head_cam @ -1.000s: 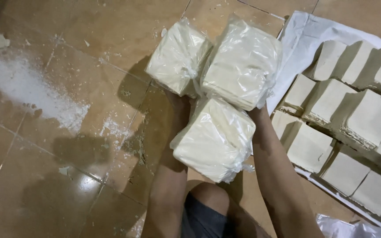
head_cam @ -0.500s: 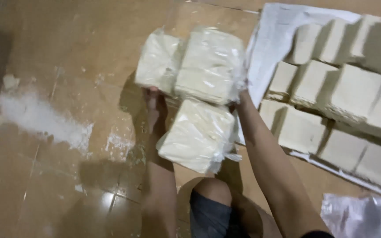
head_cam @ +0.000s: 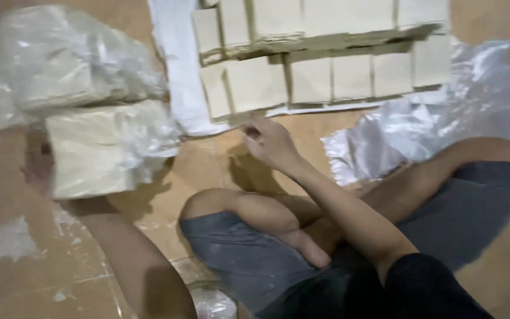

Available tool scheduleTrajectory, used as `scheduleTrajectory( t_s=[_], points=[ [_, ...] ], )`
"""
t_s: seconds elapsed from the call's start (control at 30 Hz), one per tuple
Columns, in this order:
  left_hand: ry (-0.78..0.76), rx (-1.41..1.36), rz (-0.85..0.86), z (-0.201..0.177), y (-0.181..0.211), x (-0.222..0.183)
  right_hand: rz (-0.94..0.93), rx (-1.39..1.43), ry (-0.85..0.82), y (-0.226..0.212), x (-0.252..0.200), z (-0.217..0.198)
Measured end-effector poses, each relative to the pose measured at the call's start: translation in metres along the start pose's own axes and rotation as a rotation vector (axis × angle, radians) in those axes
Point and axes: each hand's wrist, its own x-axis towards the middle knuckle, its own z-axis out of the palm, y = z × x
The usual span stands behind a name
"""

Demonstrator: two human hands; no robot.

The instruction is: The person packages square pieces of food by hand, placing a stack of the items into a plastic bag and then setting the bag aside with other filled bags.

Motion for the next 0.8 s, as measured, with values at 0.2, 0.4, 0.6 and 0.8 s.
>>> scheduleTrajectory(
  t_s=[0.2, 0.4, 0.6, 0.8],
  points=[
    [-0.264, -1.78, -1.551, -0.309, 0.035, 0.062, 0.446, -0.261, -0.18, 0.077, -0.114, -0.082],
    [-0.335, -1.65, -1.288, -0.303, 0.008, 0.072, 0.315, 0.142, -0.22, -0.034, -0.075, -0.006],
    [-0.626, -1.689, -1.259, -0.359, 0.012, 0.129, -0.113, 0.316, -0.203, -0.151, 0.003, 0.089],
    [-0.605, -1.651, -1.444, -0.32, -0.012, 0.117, -0.181, -0.158, -0.39, -0.191, 0.004, 0.11]
  ],
)
